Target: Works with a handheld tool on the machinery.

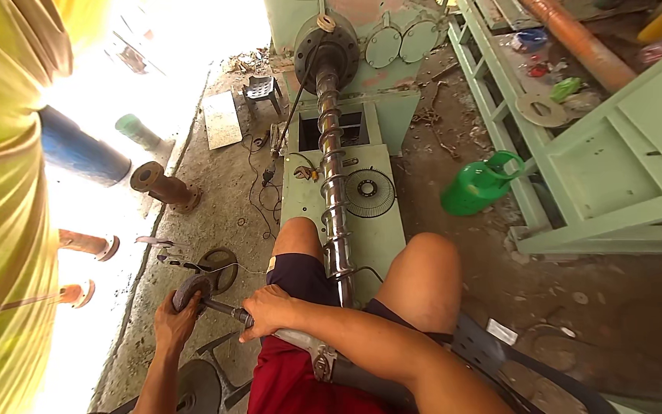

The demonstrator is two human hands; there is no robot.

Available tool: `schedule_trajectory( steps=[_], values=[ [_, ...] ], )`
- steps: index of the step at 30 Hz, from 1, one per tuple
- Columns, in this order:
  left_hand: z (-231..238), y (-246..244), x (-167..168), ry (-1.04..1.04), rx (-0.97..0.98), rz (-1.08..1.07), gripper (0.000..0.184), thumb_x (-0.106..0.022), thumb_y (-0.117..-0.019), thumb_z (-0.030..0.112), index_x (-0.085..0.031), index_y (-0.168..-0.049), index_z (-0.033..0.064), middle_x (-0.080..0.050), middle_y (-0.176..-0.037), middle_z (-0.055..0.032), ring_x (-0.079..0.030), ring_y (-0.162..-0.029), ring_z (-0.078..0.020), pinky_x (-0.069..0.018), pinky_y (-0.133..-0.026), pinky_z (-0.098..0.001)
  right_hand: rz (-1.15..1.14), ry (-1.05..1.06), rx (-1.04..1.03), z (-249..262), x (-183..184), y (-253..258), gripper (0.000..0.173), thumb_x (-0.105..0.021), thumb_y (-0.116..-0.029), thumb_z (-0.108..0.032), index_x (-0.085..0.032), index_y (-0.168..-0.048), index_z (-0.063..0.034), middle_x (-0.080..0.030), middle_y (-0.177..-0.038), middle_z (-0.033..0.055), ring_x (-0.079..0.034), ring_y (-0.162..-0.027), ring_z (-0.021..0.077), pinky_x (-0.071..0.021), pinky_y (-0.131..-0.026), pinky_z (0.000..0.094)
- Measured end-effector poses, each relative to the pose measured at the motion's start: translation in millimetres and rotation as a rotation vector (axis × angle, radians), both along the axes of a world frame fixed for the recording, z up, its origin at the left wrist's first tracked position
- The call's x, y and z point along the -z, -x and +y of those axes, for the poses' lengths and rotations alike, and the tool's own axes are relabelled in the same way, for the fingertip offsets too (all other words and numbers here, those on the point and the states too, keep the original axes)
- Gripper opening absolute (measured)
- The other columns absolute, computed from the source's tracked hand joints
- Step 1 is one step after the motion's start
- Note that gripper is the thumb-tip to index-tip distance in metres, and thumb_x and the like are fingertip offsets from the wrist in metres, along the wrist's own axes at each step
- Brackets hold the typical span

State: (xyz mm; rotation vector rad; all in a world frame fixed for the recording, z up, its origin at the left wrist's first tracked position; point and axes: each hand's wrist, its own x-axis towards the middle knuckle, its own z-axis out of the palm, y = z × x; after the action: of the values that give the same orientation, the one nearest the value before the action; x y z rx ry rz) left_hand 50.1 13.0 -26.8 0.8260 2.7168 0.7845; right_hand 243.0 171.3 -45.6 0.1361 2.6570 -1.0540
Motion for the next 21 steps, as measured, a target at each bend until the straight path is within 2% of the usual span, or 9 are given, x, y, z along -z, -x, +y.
schedule_trajectory(
  steps=[4,7,16,21],
  values=[
    [-4,-2,8,-0.086,-0.005,0.015,0.040,-0.073,-0.0940,0.028,-0.066,-0.118,-0.0028,-0.069,-0.107,-0.0240,-0.067,-0.103,-0.0339,-0.0496,-0.095,-0.0582,-0.001,-0.002,0.000,1,0,0,0.065,-0.069,-0.0880,-0.064,-0.066,-0.113,-0.0038,-0.069,-0.102,0.0170,-0.068,-0.100,0.0354,-0.0524,-0.083,0.0589],
    [-7,-3,14,-0.152,-0.012,0.018,0.039,-0.073,-0.0932,0.028,-0.066,-0.117,-0.0020,-0.070,-0.105,-0.0211,-0.068,-0.100,-0.0282,-0.0525,-0.092,-0.0526,-0.005,-0.004,0.003,1,-1,0,0.065,-0.069,-0.0881,-0.063,-0.065,-0.113,-0.0033,-0.069,-0.102,0.0172,-0.068,-0.100,0.0356,-0.0522,-0.083,0.0586],
    [-8,-7,22,-0.258,-0.016,0.044,0.038,-0.073,-0.0923,0.026,-0.066,-0.116,-0.0034,-0.070,-0.103,-0.0185,-0.068,-0.096,-0.0195,-0.0544,-0.089,-0.0425,-0.001,-0.008,0.005,1,0,0,0.066,-0.069,-0.0871,-0.064,-0.066,-0.114,-0.0044,-0.070,-0.102,0.0162,-0.068,-0.100,0.0351,-0.0526,-0.083,0.0587],
    [-10,-16,36,-0.417,-0.052,0.066,0.041,-0.072,-0.0927,0.023,-0.063,-0.120,-0.0067,-0.070,-0.107,-0.0177,-0.068,-0.097,-0.0103,-0.0549,-0.091,-0.0302,-0.003,-0.002,0.004,1,-1,0,0.066,-0.069,-0.0872,-0.064,-0.066,-0.114,-0.0038,-0.070,-0.102,0.0167,-0.068,-0.100,0.0353,-0.0525,-0.083,0.0587]
  ],
)
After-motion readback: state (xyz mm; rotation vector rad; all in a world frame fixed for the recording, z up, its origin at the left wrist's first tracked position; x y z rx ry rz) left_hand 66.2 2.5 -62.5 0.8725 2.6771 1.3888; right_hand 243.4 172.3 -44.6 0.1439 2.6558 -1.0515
